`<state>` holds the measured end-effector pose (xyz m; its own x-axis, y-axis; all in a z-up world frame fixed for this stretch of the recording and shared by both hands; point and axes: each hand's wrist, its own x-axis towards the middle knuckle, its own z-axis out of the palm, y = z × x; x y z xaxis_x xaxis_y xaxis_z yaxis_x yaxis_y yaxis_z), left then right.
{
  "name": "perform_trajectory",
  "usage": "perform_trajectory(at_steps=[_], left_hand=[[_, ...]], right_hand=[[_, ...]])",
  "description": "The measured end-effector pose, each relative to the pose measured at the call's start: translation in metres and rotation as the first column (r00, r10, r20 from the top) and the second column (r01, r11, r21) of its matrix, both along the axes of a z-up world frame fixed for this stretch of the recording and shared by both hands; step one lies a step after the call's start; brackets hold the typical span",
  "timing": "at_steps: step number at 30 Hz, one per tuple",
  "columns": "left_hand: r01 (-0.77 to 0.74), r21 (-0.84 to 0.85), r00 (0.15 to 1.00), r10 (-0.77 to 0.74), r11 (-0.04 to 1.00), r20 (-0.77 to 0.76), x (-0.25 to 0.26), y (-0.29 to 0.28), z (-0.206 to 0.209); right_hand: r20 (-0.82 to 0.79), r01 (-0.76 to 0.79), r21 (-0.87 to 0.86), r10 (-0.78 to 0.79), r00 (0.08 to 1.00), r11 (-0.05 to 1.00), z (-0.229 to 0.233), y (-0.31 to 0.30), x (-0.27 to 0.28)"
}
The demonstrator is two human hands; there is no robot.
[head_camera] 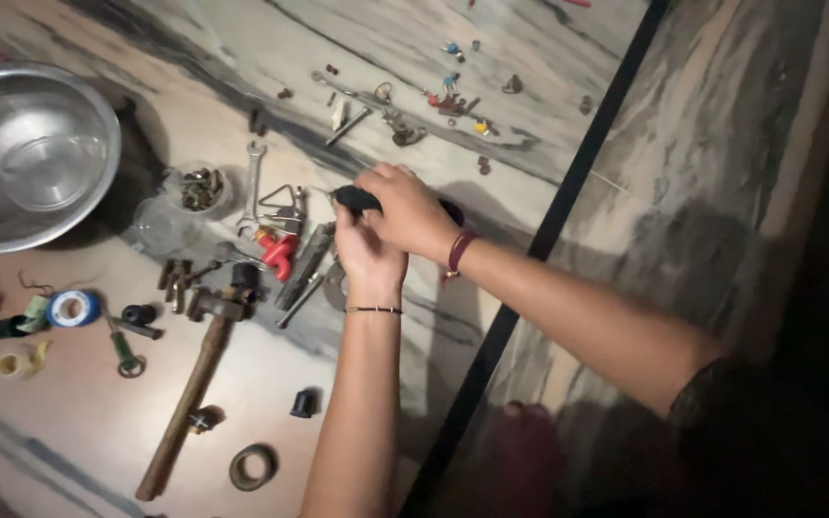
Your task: The person sits on the floor and wipes small metal hardware pieces with a dark cloth. They pick up individual items, rub them, and place them back on the floor among other tools and parts.
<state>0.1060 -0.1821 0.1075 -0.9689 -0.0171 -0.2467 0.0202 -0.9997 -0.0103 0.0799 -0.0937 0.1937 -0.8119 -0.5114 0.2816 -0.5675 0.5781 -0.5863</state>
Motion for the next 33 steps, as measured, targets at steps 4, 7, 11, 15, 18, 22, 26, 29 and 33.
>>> perform_trajectory(at_steps=[4, 7, 11, 15, 18, 22, 26, 29, 33], left_hand=[[0.031, -0.036, 0.996, -0.028, 0.999, 0.08, 0.014, -0.031, -0.024], [-0.011, -0.091, 1.0, 0.012, 0.996, 0.017, 0.023, -0.051, -0.033], [-0.029, -0.161, 0.995, 0.045, 0.987, 0.093, 0.028, -0.077, -0.029], [-0.188, -0.076, 0.98, 0.191, 0.979, 0.046, 0.016, -0.097, -0.017], [-0.242, -0.002, 0.965, 0.241, 0.97, 0.102, -0.003, -0.119, 0.0], [-0.238, 0.043, 0.968, 0.233, 0.97, 0.088, -0.039, -0.161, 0.037], [-0.213, 0.002, 0.959, 0.209, 0.977, -0.191, -0.063, -0.191, 0.073], [-0.209, 0.049, 0.958, 0.215, 0.977, -0.189, -0.104, -0.209, 0.1], [-0.231, 0.131, 0.959, 0.248, 0.964, -0.135, -0.098, -0.238, 0.103]], right_hand=[[0.044, -0.044, -0.075, 0.047, 0.998, 0.996, -0.012, -0.014, 0.015], [0.114, -0.1, -0.074, 0.108, 0.988, 0.992, -0.019, -0.028, 0.017], [0.229, -0.188, -0.097, 0.206, 0.952, 0.977, -0.014, -0.048, 0.008], [0.081, -0.174, -0.197, 0.193, 0.978, 0.965, -0.003, -0.083, 0.005], [-0.067, -0.167, -0.144, 0.158, 0.985, 0.975, 0.014, -0.116, -0.001], [-0.07, -0.169, 0.025, 0.171, 0.983, 0.985, 0.052, -0.162, -0.03], [0.071, -0.235, 0.014, 0.234, 0.97, 0.972, 0.085, -0.214, -0.039], [0.183, -0.294, 0.24, 0.254, 0.95, 0.925, 0.104, -0.249, -0.04], [0.082, -0.318, 0.528, 0.325, 0.942, 0.788, 0.131, -0.295, -0.034]])
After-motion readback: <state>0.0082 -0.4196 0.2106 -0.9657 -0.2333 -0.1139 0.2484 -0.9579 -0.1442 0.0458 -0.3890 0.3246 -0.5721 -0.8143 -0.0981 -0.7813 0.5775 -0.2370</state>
